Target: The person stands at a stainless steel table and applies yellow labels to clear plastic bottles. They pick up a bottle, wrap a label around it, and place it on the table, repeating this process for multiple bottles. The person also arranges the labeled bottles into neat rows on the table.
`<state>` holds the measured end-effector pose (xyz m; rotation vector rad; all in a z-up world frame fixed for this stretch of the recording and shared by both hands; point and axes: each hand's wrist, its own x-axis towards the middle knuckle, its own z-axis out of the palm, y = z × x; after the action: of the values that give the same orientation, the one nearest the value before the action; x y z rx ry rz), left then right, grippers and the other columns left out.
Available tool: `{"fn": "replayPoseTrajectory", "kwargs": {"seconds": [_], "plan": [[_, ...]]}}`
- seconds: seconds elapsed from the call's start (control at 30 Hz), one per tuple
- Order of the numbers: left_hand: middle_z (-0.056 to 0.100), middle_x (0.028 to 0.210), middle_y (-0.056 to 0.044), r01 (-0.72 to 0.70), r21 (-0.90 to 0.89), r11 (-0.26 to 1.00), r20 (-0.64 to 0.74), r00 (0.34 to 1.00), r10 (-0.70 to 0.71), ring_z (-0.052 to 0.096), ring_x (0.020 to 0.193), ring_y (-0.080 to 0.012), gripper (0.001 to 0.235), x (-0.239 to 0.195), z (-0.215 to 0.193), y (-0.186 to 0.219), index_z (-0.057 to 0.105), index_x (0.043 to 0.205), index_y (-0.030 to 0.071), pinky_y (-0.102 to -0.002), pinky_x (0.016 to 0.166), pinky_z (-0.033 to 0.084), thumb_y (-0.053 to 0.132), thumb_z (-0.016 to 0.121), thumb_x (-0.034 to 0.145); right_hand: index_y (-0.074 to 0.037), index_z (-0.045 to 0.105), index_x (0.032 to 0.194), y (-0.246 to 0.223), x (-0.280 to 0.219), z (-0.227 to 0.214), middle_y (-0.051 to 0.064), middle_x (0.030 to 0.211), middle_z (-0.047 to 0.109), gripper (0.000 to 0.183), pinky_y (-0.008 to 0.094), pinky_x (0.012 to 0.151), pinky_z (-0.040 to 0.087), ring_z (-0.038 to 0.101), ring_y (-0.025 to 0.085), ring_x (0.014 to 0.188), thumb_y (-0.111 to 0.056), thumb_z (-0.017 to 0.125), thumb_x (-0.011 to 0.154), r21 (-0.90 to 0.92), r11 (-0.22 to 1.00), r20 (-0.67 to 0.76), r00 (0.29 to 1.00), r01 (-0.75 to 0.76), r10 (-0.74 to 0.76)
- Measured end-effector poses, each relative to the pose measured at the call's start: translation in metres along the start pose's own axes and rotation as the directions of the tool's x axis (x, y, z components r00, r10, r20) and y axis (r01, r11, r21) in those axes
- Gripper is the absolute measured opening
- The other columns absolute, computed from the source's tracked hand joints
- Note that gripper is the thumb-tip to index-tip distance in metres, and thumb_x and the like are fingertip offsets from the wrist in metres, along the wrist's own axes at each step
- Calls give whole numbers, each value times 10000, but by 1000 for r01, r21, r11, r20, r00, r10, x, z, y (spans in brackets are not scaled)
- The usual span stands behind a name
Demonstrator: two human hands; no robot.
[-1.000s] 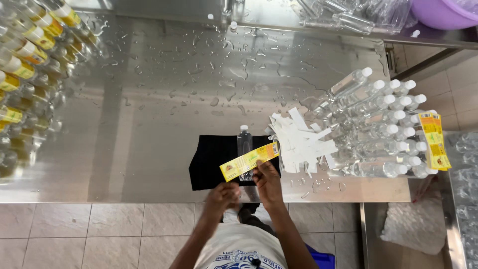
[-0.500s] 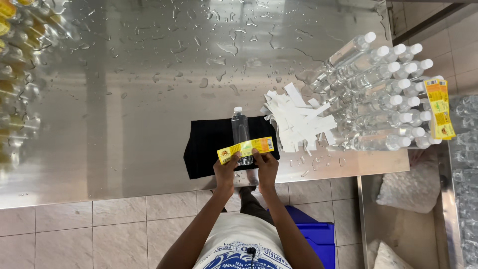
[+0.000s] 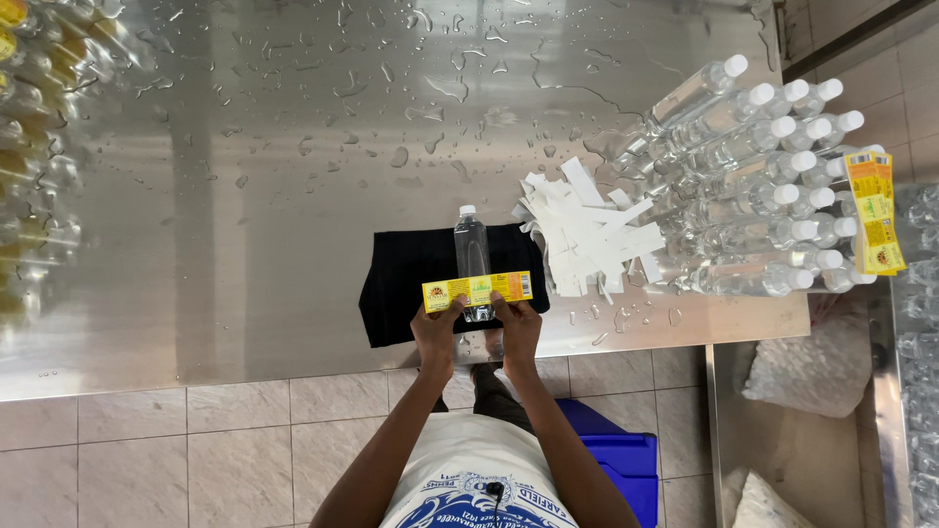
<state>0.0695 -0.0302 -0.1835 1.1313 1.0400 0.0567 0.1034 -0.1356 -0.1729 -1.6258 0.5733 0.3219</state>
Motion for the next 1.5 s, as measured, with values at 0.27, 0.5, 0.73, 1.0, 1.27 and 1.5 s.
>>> {"fn": "replayPoseTrajectory", "kwargs": {"seconds": [0.27, 0.5, 0.73, 1.0, 1.27, 1.5], "plan": [[727, 1032, -92, -26, 9, 1000, 1, 1000, 26, 633, 958, -168, 488, -1, -1, -3, 677, 1260, 69, -499, 902, 497, 306, 945, 928, -56, 776, 1010, 5, 1, -1, 53, 891, 690, 364, 412, 920, 471, 599, 145, 943, -402, 887, 982, -9, 1000, -14, 1000, -11, 11], [724, 1039, -79, 3, 48, 999, 7, 1000, -4, 643, 980, -177, 452, 1, -3, -1, 691, 1247, 86, -506, 915, 497, 319, 928, 941, -69, 767, 1067, 11, 3, -1, 70, 944, 705, 326, 387, 863, 480, 610, 129, 944, -372, 869, 1004, -7, 1000, -13, 1000, -19, 19], [682, 1131, -82, 22, 79, 997, -46, 999, -18, 647, 1035, -209, 566, 8, -2, -8, 604, 1346, 126, -520, 910, 503, 380, 916, 948, 11, 534, 1453, -3, -1, -5, 142, 1141, 671, 580, 323, 910, 577, 681, 178, 1030, -288, 806, 1037, 118, 993, 11, 1000, -30, 29], [567, 1345, -141, -38, 87, 995, -46, 998, 42, 650, 1225, -275, 893, 4, 1, 2, 452, 1556, 124, -508, 1037, 531, 329, 984, 869, -58, -26, 1764, 11, 0, 2, 243, 1280, 622, 1420, 474, 1070, 485, 581, 288, 1201, -104, 1002, 786, 94, 995, 86, 996, -15, 7], [202, 1723, -289, -176, 118, 977, 339, 932, 127, 134, 1601, -593, 822, -39, -10, 39, 202, 1744, 176, -816, 1206, 351, 407, 655, 1098, -140, 185, 1782, -24, -25, 5, 66, 1150, 712, 1157, 321, 1065, 516, 658, 131, 1127, -124, 914, 884, 6, 996, 67, 993, 94, -94], [440, 1638, -309, -84, -149, 985, 249, 961, 120, 426, 1544, -454, 1077, -75, -4, 139, 263, 1688, -11, -637, 1239, 383, 591, 762, 947, -131, 234, 1757, -78, -65, 23, 223, 1443, 678, 1219, 512, 1204, 494, 618, 405, 1403, -110, 979, 793, -137, 885, 104, 895, 445, -434]]}}
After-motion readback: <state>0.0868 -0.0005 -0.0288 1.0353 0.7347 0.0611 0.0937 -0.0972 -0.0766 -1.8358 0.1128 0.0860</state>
